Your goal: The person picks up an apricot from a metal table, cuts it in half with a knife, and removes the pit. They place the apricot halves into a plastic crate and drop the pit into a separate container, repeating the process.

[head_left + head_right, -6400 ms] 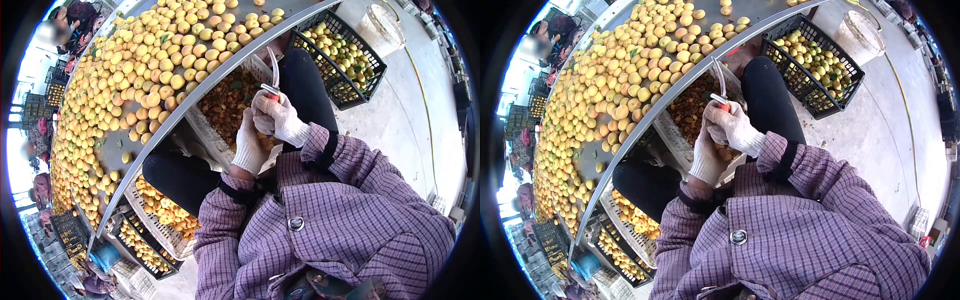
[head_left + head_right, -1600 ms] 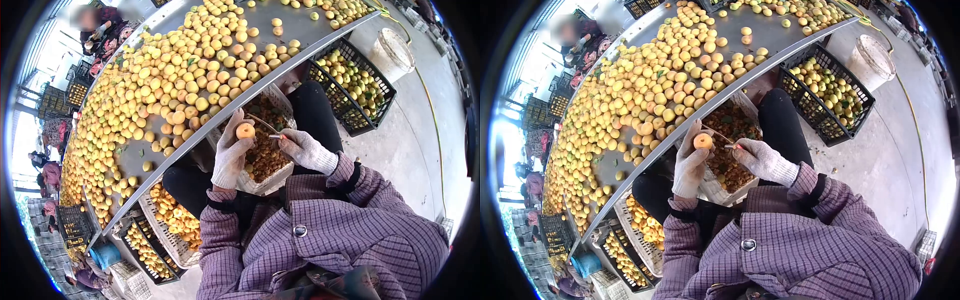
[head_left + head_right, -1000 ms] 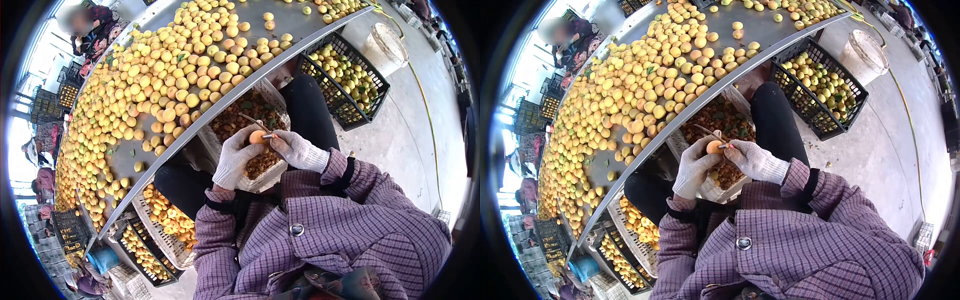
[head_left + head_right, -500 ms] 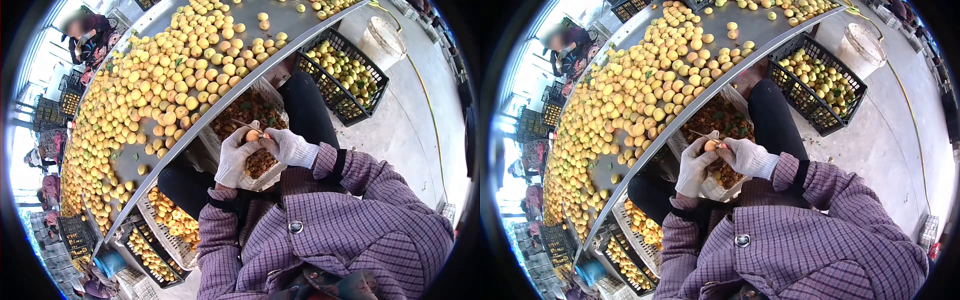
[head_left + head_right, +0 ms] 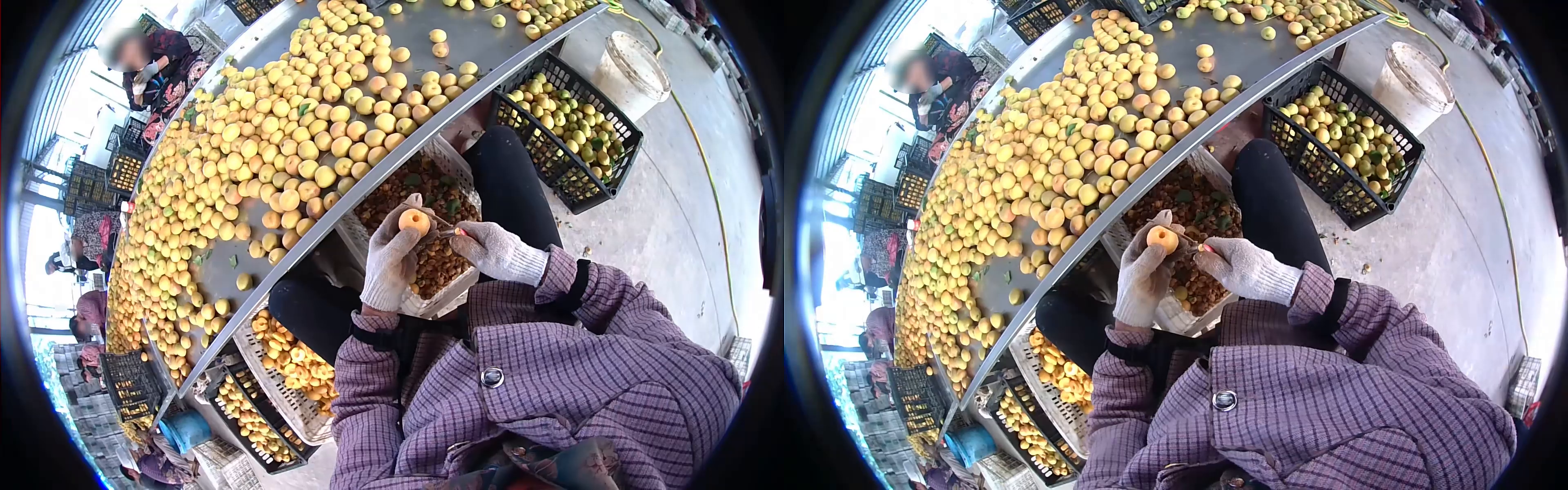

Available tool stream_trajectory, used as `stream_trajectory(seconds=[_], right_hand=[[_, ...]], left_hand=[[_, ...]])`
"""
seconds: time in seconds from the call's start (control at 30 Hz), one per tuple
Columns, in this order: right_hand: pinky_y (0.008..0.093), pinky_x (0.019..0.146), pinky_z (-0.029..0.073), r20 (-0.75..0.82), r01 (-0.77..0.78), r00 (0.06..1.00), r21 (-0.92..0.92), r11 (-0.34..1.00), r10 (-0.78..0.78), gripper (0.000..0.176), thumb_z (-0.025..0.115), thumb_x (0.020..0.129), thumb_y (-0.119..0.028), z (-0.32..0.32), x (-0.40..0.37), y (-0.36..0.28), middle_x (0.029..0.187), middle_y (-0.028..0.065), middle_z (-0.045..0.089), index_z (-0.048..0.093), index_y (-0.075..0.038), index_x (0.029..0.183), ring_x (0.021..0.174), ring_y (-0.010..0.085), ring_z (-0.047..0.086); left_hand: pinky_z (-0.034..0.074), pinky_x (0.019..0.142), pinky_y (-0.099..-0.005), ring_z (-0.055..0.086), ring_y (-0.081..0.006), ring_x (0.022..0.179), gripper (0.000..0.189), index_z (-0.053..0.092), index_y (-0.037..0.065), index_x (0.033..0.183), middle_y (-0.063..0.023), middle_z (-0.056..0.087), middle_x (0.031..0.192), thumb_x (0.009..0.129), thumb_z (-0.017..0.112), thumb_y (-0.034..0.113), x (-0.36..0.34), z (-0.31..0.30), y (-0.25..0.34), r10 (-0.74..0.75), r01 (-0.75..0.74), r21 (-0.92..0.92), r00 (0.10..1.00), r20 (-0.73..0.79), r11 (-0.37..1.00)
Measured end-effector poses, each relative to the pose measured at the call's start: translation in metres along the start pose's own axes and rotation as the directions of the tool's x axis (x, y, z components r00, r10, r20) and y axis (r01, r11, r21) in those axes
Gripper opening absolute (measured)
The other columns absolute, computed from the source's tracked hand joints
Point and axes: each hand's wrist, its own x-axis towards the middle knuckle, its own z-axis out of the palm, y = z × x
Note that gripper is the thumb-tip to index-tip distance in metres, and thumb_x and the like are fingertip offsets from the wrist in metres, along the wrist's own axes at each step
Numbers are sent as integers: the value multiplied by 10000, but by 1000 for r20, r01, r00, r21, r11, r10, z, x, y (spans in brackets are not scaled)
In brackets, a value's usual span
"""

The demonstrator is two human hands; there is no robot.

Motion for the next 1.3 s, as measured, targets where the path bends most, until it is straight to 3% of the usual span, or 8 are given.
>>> stream_trajectory(seconds=[0.17, 0.23, 0.67, 0.87, 0.93, 1.07, 1.23, 1.3], right_hand=[[345, 685, 495, 65, -11, 998, -53, 999, 14, 352, 528, 1031, -353, -4, -1, -1, 753, 90, 625, 622, -16, 1069, 716, 159, 601], [385, 721, 519, 108, -69, 991, -40, 997, 73, 375, 522, 1028, -396, -5, -1, -3, 805, 155, 659, 637, -49, 1107, 782, 269, 678], [438, 852, 537, 104, -99, 988, -153, 983, 116, 466, 464, 1020, -478, 5, 17, 7, 1004, 223, 695, 633, -69, 1164, 982, 388, 680], [436, 854, 526, 62, -46, 997, -61, 997, 50, 466, 438, 1033, -430, 27, 21, 17, 983, 245, 689, 620, -15, 1143, 986, 391, 679], [435, 861, 525, 18, -197, 980, -95, 976, 200, 479, 431, 1036, -434, 24, 21, -3, 1020, 248, 688, 623, -13, 1159, 1008, 388, 673], [424, 853, 530, 54, -49, 997, -177, 983, 59, 431, 449, 1047, -389, 17, 32, 14, 975, 215, 696, 624, -6, 1142, 954, 332, 686], [430, 945, 510, 110, -146, 980, -150, 978, 163, 465, 457, 1030, -417, 8, 19, -3, 1127, 239, 682, 628, -36, 1233, 1077, 383, 656], [438, 920, 522, 37, -134, 989, -157, 979, 141, 467, 468, 1021, -429, 23, 16, 6, 1102, 248, 683, 628, -35, 1216, 1053, 390, 663]], left_hand=[[507, 991, -389, 622, -249, 1121, 628, 521, -34, 1359, -135, 641, 1206, 842, 777, 212, 1, 0, 1, -17, 17, -7, 999, 29, 1000], [497, 998, -384, 615, -240, 1131, 640, 524, -36, 1358, -130, 642, 1203, 836, 787, 225, 1, 2, 1, -23, 23, -16, 1000, 12, 1000], [460, 1032, -332, 590, -204, 1174, 527, 508, -30, 1379, -105, 638, 1224, 932, 702, 171, -1, 8, -4, -95, 92, 44, 993, 74, 995], [465, 1001, -384, 597, -226, 1093, 614, 525, 32, 1363, -85, 643, 1157, 910, 723, 397, 9, -4, -25, -71, 75, -317, 997, 25, 945], [460, 1016, -382, 582, -227, 1121, 599, 517, 22, 1364, -92, 627, 1178, 923, 712, 378, 4, 10, -20, -107, 124, -353, 992, 68, 927], [450, 1032, -343, 582, -198, 1129, 547, 508, 22, 1386, -71, 612, 1207, 968, 657, 343, -3, 11, -3, -116, 116, 67, 993, -7, 991], [428, 1047, -330, 563, -196, 1163, 521, 503, 12, 1384, -60, 601, 1240, 972, 655, 293, -2, 8, -2, -123, 123, 36, 992, 6, 992], [409, 1068, -364, 559, -206, 1161, 536, 485, 43, 1408, -53, 616, 1195, 992, 612, 358, 7, -3, -18, -91, 101, -319, 995, 48, 942]])
